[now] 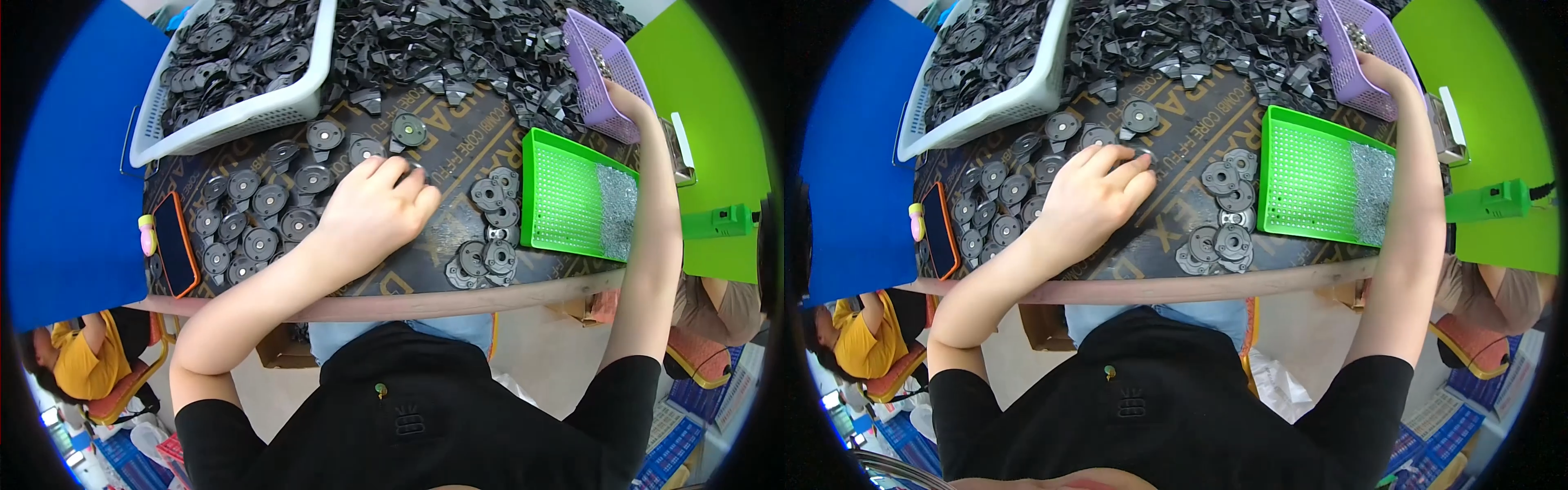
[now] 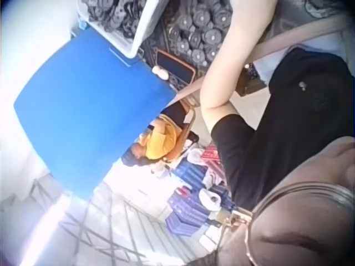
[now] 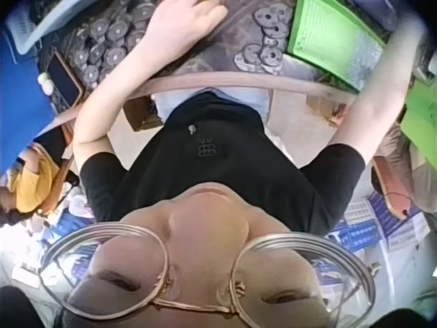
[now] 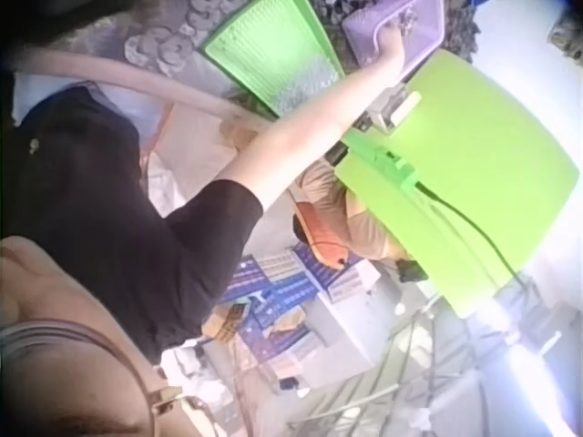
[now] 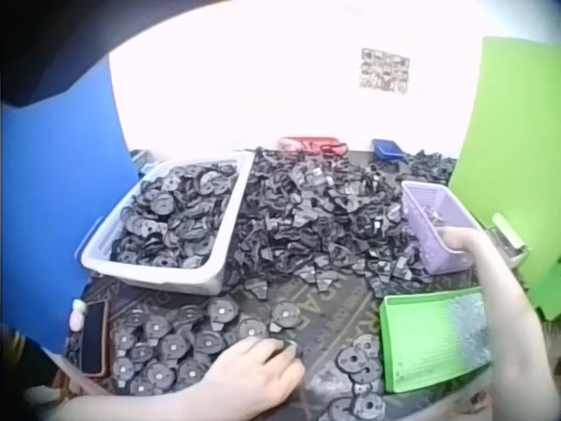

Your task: The person inserts small metal pins into black circular plastic components by hand at a factory workbench.

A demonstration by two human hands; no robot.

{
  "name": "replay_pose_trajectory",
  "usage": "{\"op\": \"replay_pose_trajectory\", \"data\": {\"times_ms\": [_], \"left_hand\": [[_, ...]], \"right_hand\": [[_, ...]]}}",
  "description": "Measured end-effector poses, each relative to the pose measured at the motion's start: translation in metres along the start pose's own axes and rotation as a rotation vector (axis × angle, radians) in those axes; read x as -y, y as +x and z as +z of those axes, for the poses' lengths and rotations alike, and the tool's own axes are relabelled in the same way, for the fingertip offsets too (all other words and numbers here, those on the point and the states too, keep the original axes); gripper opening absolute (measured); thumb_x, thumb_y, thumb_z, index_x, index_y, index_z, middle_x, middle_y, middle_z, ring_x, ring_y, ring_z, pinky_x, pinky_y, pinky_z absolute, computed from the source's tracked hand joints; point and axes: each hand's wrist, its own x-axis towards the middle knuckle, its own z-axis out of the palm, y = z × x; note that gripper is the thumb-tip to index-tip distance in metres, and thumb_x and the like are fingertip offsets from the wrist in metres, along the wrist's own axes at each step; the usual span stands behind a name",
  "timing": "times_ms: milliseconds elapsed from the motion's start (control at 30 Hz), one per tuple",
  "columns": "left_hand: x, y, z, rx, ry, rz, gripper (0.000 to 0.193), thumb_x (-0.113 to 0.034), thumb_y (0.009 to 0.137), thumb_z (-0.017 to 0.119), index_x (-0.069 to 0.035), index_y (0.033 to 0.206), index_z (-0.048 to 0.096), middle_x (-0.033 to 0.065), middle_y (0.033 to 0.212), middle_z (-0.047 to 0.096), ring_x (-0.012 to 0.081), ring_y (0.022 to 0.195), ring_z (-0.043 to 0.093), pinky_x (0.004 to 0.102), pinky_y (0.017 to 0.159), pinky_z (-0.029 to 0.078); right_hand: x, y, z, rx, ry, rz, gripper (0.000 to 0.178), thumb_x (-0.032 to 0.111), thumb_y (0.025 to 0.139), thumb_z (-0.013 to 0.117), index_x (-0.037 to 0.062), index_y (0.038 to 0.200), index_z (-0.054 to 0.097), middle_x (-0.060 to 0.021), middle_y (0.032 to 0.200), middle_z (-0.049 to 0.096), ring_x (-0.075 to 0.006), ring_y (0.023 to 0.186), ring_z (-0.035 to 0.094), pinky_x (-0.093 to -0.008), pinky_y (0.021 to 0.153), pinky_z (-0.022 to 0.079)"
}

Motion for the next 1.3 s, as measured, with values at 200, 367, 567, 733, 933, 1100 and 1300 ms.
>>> {"op": "replay_pose_trajectory", "data": {"times_ms": [200, 367, 567, 733, 933, 1100, 1300], "left_hand": [[-0.002, -0.005, 0.002, 0.008, 0.041, -0.057, 0.015, -0.015, 0.073, 0.06, -0.004, 0.082, 0.059, 0.0151, 0.102, 0.066, 0.0244, 0.095, 0.06, 0.0368, 0.088, 0.046], [-0.016, 0.025, 0.005, 0.011, -0.103, 0.001, 0.031, -0.016, 0.078, 0.062, -0.003, 0.106, 0.061, 0.0151, 0.118, 0.06, 0.0265, 0.107, 0.057, 0.0372, 0.092, 0.046], [-0.018, 0.068, 0.035, 0.229, -0.174, 0.121, 0.045, -0.006, 0.08, 0.052, 0.002, 0.124, 0.051, 0.015, 0.12, 0.057, 0.0262, 0.109, 0.055, 0.036, 0.091, 0.048], [-0.018, 0.068, 0.025, 0.281, -0.354, -0.035, 0.04, -0.003, 0.077, 0.059, -0.001, 0.117, 0.058, 0.0115, 0.1, 0.059, 0.0273, 0.096, 0.058, 0.0369, 0.079, 0.051], [-0.01, 0.053, 0.003, 0.198, -0.627, -0.305, 0.026, -0.006, 0.076, 0.07, 0.0, 0.1, 0.061, 0.0075, 0.084, 0.062, 0.0224, 0.071, 0.063, 0.0335, 0.065, 0.05], [-0.017, 0.023, -0.021, 0.297, -1.795, -1.034, 0.026, -0.008, 0.086, 0.065, -0.002, 0.109, 0.053, 0.0085, 0.093, 0.069, 0.0162, 0.085, 0.068, 0.0218, 0.071, 0.053], [-0.037, -0.02, -0.03, 0.301, -1.96, -1.045, 0.035, -0.003, 0.088, 0.06, 0.001, 0.121, 0.05, 0.0149, 0.103, 0.067, 0.0208, 0.093, 0.067, 0.0258, 0.08, 0.054]], "right_hand": [[0.044, -0.026, -0.009, -0.182, -0.231, 0.036, 0.023, 0.013, 0.077, 0.063, 0.0018, 0.095, 0.07, -0.0149, 0.084, 0.07, -0.0254, 0.081, 0.067, -0.0359, 0.077, 0.05], [0.039, -0.033, -0.013, -0.391, -0.285, 0.128, 0.018, 0.011, 0.067, 0.069, 0.0084, 0.085, 0.072, -0.0139, 0.081, 0.069, -0.0274, 0.079, 0.067, -0.0365, 0.073, 0.051], [0.053, -0.042, -0.011, -0.489, -0.124, 0.144, 0.02, 0.016, 0.07, 0.075, 0.0101, 0.088, 0.072, -0.0109, 0.077, 0.068, -0.0242, 0.075, 0.066, -0.0355, 0.071, 0.05], [0.049, -0.04, -0.01, -0.444, 0.144, 0.198, 0.021, 0.006, 0.071, 0.072, 0.0058, 0.092, 0.071, -0.0089, 0.071, 0.066, -0.0151, 0.061, 0.064, -0.0303, 0.059, 0.051], [0.051, -0.038, -0.012, -0.411, 0.142, 0.212, 0.026, 0.001, 0.072, 0.067, 0.0061, 0.097, 0.071, -0.0068, 0.07, 0.064, -0.0134, 0.061, 0.063, -0.0288, 0.06, 0.051], [0.035, -0.034, -0.012, -0.388, -0.006, 0.152, 0.033, 0.005, 0.067, 0.071, 0.0116, 0.1, 0.071, -0.0035, 0.071, 0.062, -0.0163, 0.069, 0.063, -0.0315, 0.067, 0.049], [0.045, -0.042, -0.014, -0.381, 0.173, 0.073, 0.034, -0.002, 0.064, 0.067, 0.0063, 0.097, 0.069, 0.0032, 0.066, 0.05, -0.0071, 0.061, 0.049, -0.0237, 0.056, 0.039]]}}
